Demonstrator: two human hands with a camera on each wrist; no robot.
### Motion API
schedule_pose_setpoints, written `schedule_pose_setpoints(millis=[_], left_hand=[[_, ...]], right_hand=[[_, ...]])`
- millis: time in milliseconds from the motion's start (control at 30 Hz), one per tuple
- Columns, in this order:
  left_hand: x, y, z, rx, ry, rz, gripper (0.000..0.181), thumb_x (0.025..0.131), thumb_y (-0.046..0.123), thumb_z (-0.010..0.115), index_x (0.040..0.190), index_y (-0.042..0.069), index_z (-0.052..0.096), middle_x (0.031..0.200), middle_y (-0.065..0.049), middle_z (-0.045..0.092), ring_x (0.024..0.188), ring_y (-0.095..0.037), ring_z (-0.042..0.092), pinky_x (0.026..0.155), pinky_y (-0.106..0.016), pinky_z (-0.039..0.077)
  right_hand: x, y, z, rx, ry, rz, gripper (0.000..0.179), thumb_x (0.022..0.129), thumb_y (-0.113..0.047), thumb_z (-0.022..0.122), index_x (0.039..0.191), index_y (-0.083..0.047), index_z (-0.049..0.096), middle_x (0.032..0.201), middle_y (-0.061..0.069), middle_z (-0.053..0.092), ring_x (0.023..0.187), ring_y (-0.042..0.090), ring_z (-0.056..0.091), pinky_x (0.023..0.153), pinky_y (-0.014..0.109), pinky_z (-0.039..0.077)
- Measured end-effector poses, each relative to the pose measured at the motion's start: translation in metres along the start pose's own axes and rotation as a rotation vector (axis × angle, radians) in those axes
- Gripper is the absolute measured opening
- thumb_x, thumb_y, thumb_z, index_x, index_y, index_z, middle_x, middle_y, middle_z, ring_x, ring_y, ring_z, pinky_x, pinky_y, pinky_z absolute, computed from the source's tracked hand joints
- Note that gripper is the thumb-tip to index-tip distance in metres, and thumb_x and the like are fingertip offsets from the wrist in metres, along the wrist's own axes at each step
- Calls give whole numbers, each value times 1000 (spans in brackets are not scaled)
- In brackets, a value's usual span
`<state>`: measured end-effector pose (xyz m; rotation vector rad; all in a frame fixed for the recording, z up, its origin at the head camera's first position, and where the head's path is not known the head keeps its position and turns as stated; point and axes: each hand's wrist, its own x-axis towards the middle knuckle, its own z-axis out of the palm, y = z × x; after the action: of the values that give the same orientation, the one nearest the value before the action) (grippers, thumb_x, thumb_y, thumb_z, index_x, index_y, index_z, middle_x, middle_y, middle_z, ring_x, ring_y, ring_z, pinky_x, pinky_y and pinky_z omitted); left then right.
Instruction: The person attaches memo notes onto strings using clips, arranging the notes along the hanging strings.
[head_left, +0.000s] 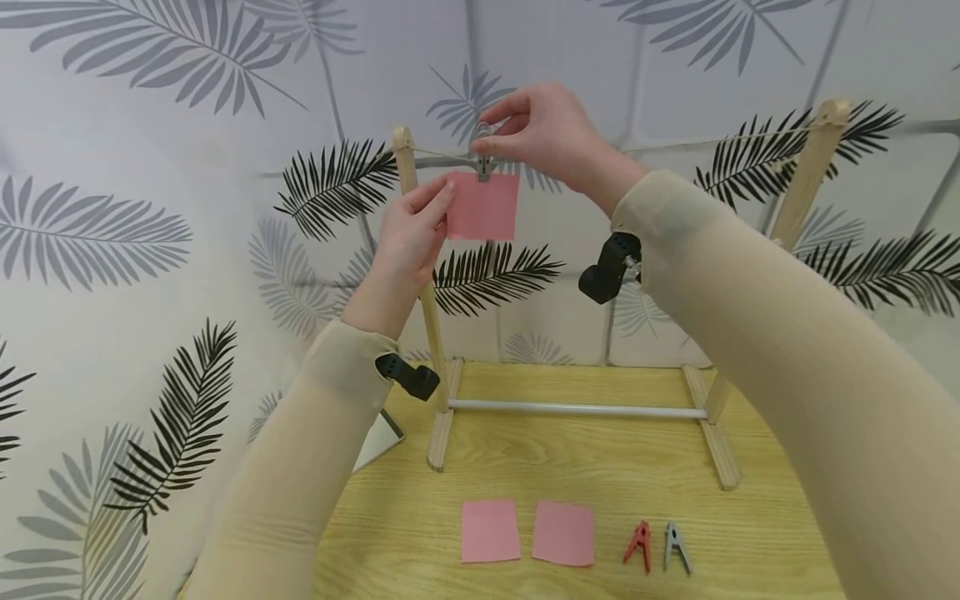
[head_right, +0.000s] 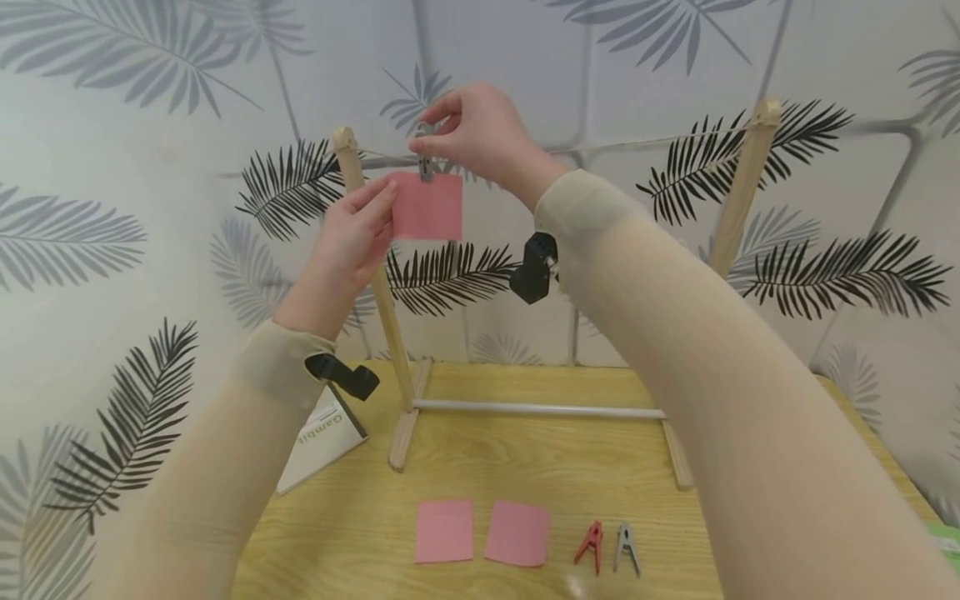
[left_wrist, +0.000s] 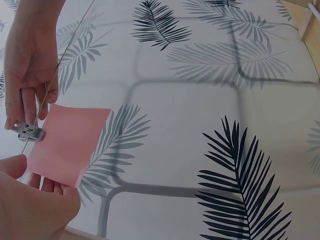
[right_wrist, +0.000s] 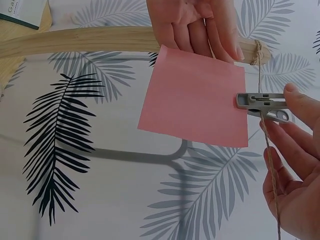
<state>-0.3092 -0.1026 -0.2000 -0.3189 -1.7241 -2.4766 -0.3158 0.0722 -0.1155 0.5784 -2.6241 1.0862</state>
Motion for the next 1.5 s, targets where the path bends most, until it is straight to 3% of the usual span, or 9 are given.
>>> schedule_pose_setpoints(millis=[300, 633, 900, 1133, 1333, 1500], left_hand=[[-5, 4, -9, -5, 3, -13, 42, 101, 8, 52, 143, 0, 51, 146, -14, 52, 135, -20, 51, 108, -23, 43], [-7, 7, -14, -24, 17, -18, 40, 101, 7, 54, 140, 0, 54, 144, -14, 54, 131, -19, 53, 107, -24, 44], [-7, 8, -20, -22, 47, -11, 39, 101, 9, 55, 139, 2, 56, 142, -13, 57, 130, -19, 56, 108, -25, 44], [-7, 13, -28, -18, 60, -18, 40, 100, 10, 56, 139, 4, 57, 142, -12, 57, 129, -18, 56, 107, -24, 44], [-14, 14, -36, -10, 52, -33, 41, 100, 10, 55, 140, 5, 55, 147, -14, 52, 131, -18, 55, 109, -25, 43], [-20, 13, -42, 31, 57, -26, 39, 99, 11, 57, 138, 6, 58, 135, -11, 61, 124, -17, 59, 105, -23, 46]], right_hand=[[3, 0, -1, -1, -14, 9, 48, 90, -37, 73, 132, -16, 64, 120, 6, 71, 109, 14, 63, 100, 31, 49], [6, -3, 2, -29, -16, 9, 46, 90, -37, 72, 130, -15, 65, 121, 3, 72, 110, 12, 64, 101, 30, 49], [5, -2, -2, -22, -23, -1, 53, 91, -37, 71, 137, -16, 60, 124, 5, 70, 115, 14, 64, 104, 31, 47], [1, 0, -12, 9, 5, -19, 55, 91, -37, 71, 141, -18, 56, 123, 5, 70, 110, 14, 63, 99, 28, 49], [-10, 7, -23, 62, 37, -52, 52, 90, -33, 73, 138, -19, 59, 105, -4, 68, 100, 12, 61, 90, 27, 48], [-26, 13, -33, 71, 62, -101, 49, 90, -30, 74, 135, -19, 60, 98, -9, 66, 95, 12, 59, 81, 26, 44]])
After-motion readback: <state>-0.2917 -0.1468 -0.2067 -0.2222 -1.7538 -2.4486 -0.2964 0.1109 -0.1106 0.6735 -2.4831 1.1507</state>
